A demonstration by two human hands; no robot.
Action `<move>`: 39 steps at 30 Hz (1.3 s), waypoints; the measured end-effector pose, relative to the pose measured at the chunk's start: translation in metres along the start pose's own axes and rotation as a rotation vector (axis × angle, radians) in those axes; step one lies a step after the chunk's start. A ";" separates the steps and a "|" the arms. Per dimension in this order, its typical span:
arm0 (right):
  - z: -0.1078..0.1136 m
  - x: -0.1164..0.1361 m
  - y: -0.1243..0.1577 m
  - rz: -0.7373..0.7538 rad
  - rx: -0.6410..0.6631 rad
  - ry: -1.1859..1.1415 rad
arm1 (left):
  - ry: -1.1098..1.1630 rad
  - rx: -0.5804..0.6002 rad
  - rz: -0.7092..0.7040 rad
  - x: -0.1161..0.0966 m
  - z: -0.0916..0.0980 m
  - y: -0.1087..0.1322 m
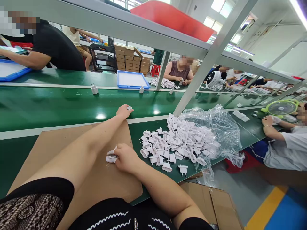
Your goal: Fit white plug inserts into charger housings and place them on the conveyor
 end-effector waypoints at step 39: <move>0.016 -0.016 -0.010 0.042 -0.339 -0.081 | 0.265 0.323 -0.468 0.091 0.074 0.214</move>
Point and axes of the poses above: each hand's wrist, its own y-axis away from the middle knuckle, its own z-axis out of the back of the hand, x = y × z, the point moved 2 cm from there along -y, towards the middle knuckle, and after that the axes turned 3 degrees about y, right-handed, at the moved point
